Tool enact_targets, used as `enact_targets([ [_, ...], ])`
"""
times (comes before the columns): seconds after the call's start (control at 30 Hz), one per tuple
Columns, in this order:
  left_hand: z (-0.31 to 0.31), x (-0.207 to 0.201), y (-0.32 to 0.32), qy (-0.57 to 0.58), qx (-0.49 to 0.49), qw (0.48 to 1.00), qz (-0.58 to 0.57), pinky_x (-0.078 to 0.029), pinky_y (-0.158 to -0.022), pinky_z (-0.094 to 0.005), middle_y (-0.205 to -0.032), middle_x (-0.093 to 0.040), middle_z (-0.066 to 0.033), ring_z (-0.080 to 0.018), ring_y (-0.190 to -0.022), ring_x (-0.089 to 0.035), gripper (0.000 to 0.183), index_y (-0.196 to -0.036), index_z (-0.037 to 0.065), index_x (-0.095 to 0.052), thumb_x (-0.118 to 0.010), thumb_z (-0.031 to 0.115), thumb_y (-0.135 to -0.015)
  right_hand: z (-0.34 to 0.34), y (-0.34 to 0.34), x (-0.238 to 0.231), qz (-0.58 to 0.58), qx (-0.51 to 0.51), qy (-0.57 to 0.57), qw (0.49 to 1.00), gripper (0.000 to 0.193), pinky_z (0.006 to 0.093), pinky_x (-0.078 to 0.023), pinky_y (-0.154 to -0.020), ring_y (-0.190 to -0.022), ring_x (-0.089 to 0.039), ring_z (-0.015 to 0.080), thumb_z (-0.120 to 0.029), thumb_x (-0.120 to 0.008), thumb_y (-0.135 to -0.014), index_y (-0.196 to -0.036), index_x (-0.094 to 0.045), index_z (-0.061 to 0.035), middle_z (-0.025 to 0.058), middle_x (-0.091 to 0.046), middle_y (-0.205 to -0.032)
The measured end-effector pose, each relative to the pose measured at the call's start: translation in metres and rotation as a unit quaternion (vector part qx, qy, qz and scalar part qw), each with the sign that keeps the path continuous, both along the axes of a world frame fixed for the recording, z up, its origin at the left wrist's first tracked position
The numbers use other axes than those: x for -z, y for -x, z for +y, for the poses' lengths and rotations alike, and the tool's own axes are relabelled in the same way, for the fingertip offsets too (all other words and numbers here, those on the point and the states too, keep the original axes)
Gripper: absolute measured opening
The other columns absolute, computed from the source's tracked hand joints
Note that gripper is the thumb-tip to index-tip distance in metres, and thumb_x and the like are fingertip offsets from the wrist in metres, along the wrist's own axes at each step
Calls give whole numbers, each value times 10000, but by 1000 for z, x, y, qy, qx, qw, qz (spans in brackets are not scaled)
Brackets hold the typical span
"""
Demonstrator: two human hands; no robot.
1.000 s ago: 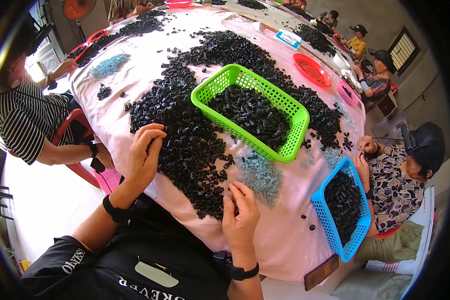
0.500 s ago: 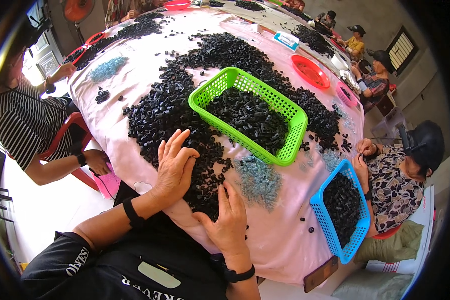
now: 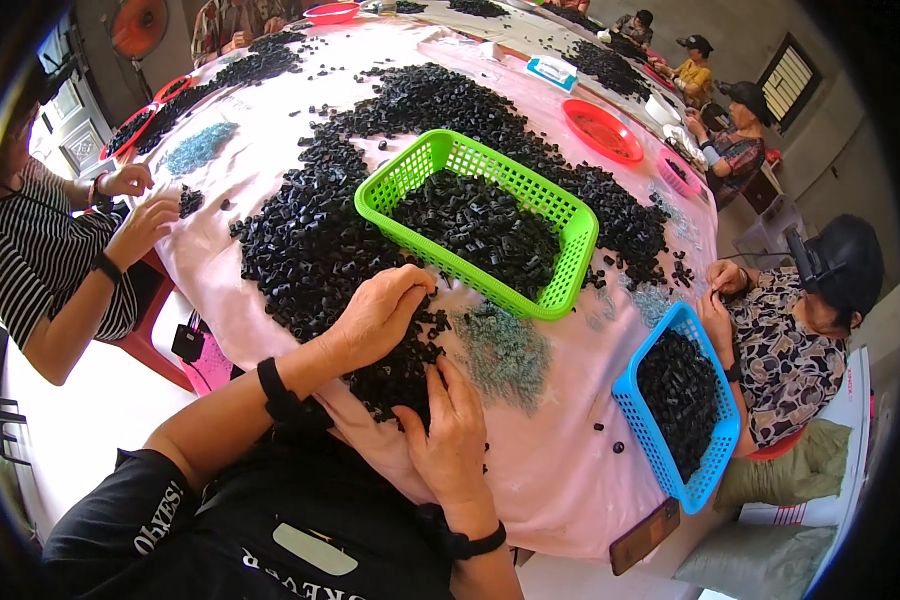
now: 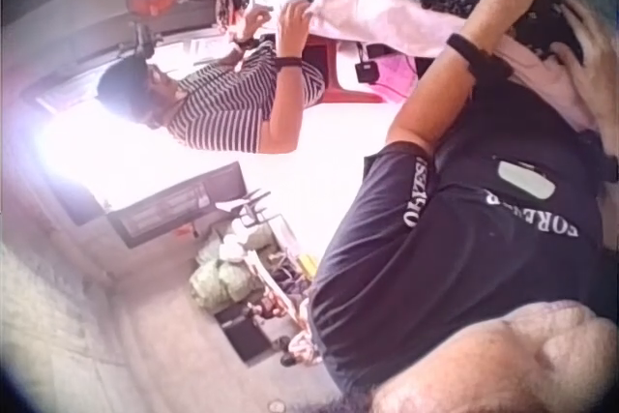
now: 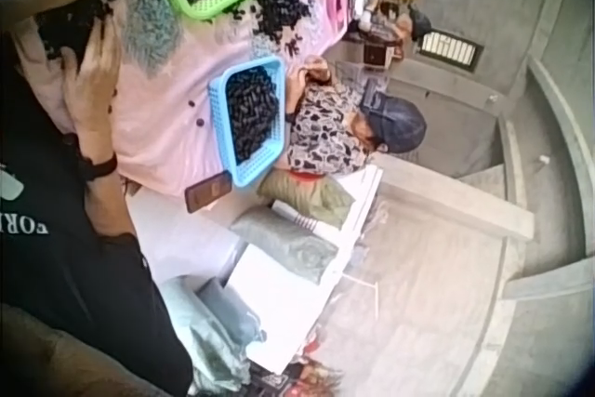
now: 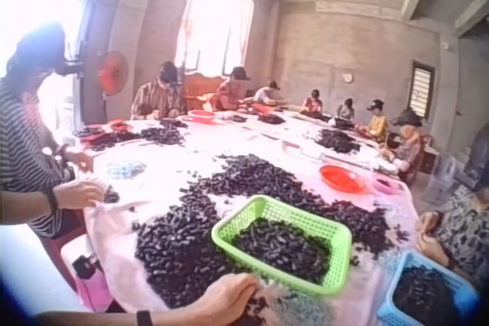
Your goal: Sorting small black shoe components and translucent blue parts into piles and baskets on a table.
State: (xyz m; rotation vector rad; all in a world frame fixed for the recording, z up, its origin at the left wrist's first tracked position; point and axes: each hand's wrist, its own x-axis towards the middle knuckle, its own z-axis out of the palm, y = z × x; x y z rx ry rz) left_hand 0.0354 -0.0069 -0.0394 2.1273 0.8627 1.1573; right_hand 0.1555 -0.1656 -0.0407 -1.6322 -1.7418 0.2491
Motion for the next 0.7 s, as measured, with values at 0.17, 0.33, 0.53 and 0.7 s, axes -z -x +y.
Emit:
enact_targets([
  [0.17,5,-4,1,141,95,985,8,-515,-851,-362,-955,-686,-144,-275,-926,-665,135,-1026,-8,-623,-522,70,-979,0,0,1,-4,-3,-8,1000,540,460,-436,-1031,-1191,-547,419,-150,-762,-792,-1237,-590,104,256,-566,-1310],
  [0.33,7,-4,6,159,72,984,-43,-507,-882,-315,-960,-698,-94,-186,-928,-655,151,-1035,-8,-631,-510,73,-994,-1,1,2,-7,-4,-15,1000,522,465,-435,-1030,-1190,-547,420,-142,-759,-792,-1221,-596,105,252,-573,-1301],
  [0.53,2,-2,9,177,112,977,-50,-498,-871,-282,-959,-692,-65,-124,-927,-623,152,-1045,-9,-635,-516,77,-1004,-2,1,2,-1,-2,-21,1000,495,463,-441,-1019,-1177,-555,414,-144,-760,-797,-1206,-611,90,241,-587,-1283],
  [0.7,-3,-14,14,172,27,984,-27,-513,-711,-286,-919,-688,-60,-115,-776,-618,132,-1018,-2,-675,-587,83,-968,-4,-3,1,1,39,-34,999,391,435,-488,-969,-1110,-612,406,-145,-760,-808,-1119,-674,75,222,-635,-1230],
])
